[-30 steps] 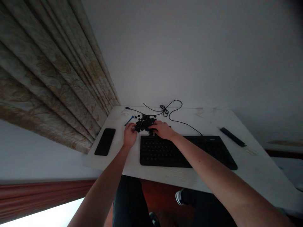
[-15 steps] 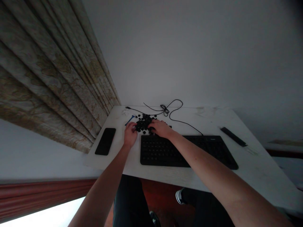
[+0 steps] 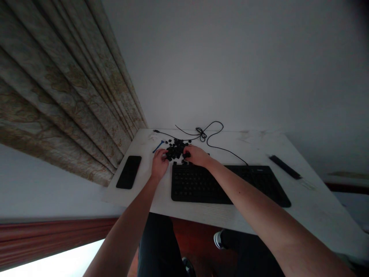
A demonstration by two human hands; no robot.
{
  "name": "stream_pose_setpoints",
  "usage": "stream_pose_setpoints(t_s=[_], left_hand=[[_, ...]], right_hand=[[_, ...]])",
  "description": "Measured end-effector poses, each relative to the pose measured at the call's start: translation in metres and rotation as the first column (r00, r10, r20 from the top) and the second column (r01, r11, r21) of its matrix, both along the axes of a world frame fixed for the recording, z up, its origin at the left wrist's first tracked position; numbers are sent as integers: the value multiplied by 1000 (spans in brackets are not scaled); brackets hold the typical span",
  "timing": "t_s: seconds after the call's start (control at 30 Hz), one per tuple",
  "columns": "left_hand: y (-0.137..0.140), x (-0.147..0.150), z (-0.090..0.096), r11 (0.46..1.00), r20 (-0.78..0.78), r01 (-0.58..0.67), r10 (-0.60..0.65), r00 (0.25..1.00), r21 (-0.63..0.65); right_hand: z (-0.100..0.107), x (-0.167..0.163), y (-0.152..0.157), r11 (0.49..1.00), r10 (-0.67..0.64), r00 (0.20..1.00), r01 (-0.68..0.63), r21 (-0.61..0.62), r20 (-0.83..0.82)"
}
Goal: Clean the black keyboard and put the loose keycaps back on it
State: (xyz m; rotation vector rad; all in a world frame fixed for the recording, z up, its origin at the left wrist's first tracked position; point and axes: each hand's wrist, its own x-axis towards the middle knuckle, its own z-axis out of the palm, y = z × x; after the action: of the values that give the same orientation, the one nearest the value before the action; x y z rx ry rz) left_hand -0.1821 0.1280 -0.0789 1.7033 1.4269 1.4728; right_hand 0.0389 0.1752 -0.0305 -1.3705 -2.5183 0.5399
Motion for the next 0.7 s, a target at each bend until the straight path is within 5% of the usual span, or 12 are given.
stream_pose_setpoints(t_s=[0.27,0.43,0.57,0.7], left_hand=[[0,0,1,1000,-8,-20,20,1000,-15],[0,1,3,999,-7,-38,38,999,-25],[-1,1,6,998,-40,-52,51,998,-23],[-3,2,9,998,-60,-61,59,996,-23]], right_hand=[[2,2,1,999,-30,996,26,-40,-89],[8,6,-7,985,-148,939,113,-128,-309],[8,9,-16,924,-330,798,164,-347,-504],[7,14,-25,792,-555,526,99,-602,-644]])
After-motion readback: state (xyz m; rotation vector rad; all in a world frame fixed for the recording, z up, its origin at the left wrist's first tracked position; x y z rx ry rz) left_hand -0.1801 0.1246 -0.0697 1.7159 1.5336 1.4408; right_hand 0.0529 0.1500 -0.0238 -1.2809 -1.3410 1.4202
